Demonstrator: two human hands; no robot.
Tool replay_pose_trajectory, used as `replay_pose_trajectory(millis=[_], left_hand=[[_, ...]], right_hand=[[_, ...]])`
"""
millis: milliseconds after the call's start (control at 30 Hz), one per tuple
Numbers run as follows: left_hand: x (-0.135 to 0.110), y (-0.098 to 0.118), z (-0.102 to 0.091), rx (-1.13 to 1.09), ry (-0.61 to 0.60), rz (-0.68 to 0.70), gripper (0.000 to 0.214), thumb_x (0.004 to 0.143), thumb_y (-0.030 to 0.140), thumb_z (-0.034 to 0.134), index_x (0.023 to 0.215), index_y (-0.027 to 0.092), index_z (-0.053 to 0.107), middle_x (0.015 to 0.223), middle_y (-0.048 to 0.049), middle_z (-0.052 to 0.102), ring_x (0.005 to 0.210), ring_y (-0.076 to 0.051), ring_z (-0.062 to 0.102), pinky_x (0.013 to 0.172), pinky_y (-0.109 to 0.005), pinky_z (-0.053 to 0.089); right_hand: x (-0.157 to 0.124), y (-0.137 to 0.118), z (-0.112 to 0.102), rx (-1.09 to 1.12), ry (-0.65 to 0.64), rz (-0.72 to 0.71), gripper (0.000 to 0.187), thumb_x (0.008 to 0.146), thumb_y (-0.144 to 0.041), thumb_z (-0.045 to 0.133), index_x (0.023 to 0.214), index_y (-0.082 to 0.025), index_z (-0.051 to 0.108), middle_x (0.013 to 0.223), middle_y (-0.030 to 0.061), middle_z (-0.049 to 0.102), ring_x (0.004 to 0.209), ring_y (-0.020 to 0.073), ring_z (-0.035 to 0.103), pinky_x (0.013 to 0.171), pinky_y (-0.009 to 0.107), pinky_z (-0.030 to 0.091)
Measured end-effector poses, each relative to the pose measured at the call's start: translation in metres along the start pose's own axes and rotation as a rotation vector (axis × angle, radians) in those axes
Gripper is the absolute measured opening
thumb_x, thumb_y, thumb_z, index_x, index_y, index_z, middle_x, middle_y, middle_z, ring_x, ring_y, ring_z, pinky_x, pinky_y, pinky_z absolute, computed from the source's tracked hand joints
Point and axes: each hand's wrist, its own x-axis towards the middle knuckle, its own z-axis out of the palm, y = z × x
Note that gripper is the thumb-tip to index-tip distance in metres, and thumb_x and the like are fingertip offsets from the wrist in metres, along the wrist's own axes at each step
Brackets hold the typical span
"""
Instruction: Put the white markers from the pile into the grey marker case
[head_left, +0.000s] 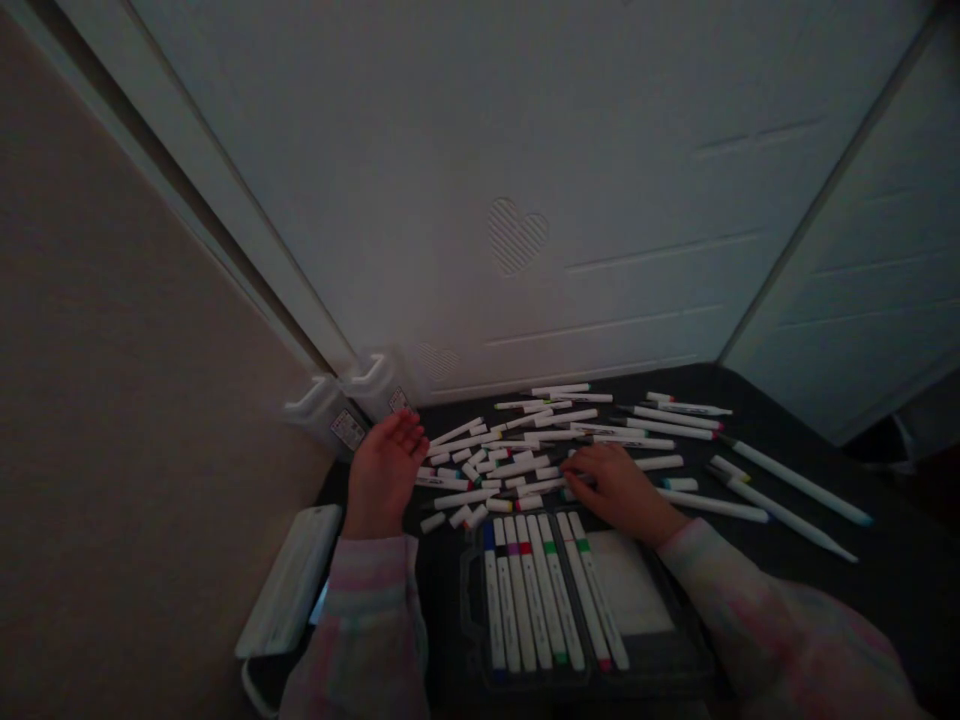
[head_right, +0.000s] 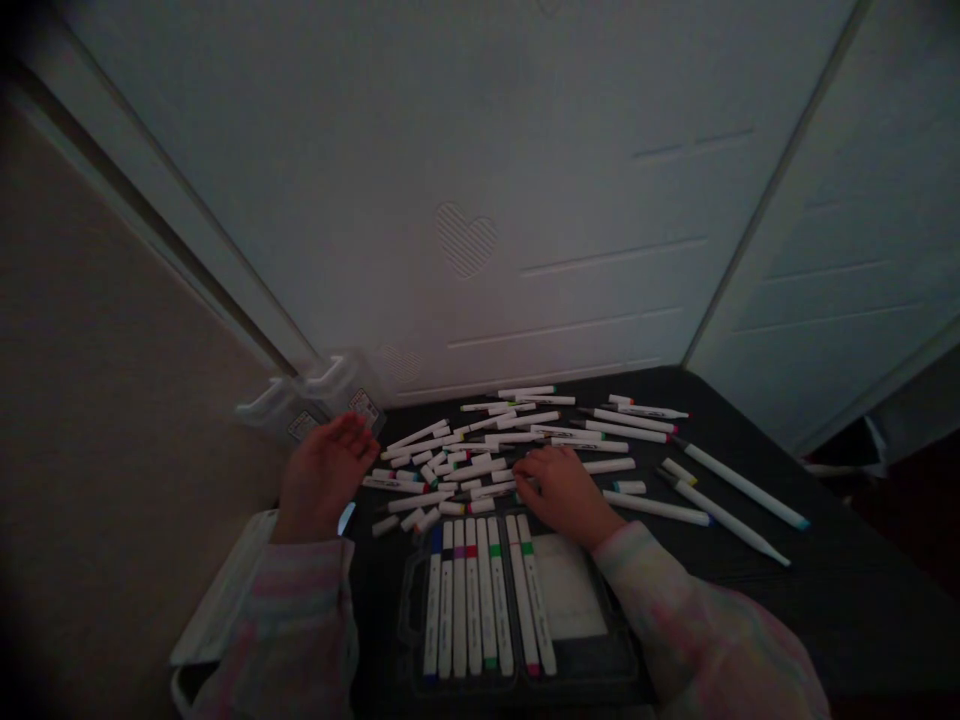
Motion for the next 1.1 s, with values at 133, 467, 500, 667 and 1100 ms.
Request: replay_pose_trajectory(millis=[133,467,500,667,1100], left_hand=[[-0.002,0.041,0.015,-0.235,-0.003,0.170,0.011,0.068,0.027,0.050,0.066,0.019,0.055,0.069,0.0012,0.057,0.067,-0.010,0.054,0.070,-0.026,0.045],[0.047,0.035,0.115,1.140,-0.655,0.503,0.025,0.076,0.035,0.046,0.082,0.015,0.060,0.081,-0.0029,0.063,0.078,-0.015,0.056,0.076,-0.029,0.042],[0.049,0.021,0.117,1.229,-0.726,0.475,0.022,0.076,0.032,0.047,0.078,0.015,0.061,0.078,-0.0022,0.063,0.074,-0.014,0.056,0.073,-0.028,0.043],[0.043,-0.038,0.110,1.602,-0.899,0.469,0.021,0.077,0.034,0.055,0.078,0.013,0.059,0.082,-0.0032,0.062,0.079,-0.015,0.057,0.077,-0.037,0.044],[0.030,-0.009,0.044,1.546,-0.636,0.525,0.037,0.079,0.042,0.038,0.096,0.017,0.060,0.097,-0.0067,0.064,0.089,-0.019,0.059,0.078,-0.031,0.045]], right_hand=[[0.000,-0.002,-0.001,0.011,0.008,0.009,0.019,0.081,-0.022,0.045,0.082,-0.019,0.064,0.082,0.0045,0.064,0.082,0.0184,0.056,0.075,0.033,0.033],[0.002,-0.002,0.002,0.059,-0.004,0.042,0.021,0.081,-0.022,0.043,0.082,-0.018,0.063,0.082,0.0050,0.063,0.083,0.0185,0.053,0.078,0.034,0.030],[0.002,-0.003,0.002,0.058,0.007,0.045,0.021,0.081,-0.022,0.043,0.081,-0.019,0.063,0.081,0.0045,0.063,0.082,0.0181,0.053,0.078,0.034,0.030],[0.000,-0.004,0.004,0.092,0.051,0.053,0.018,0.080,-0.020,0.044,0.080,-0.020,0.062,0.080,0.0018,0.062,0.082,0.0166,0.053,0.078,0.033,0.029],[0.004,0.004,0.001,0.079,-0.004,0.031,0.022,0.082,-0.025,0.041,0.082,-0.016,0.062,0.082,0.0058,0.062,0.082,0.0176,0.052,0.074,0.032,0.025]])
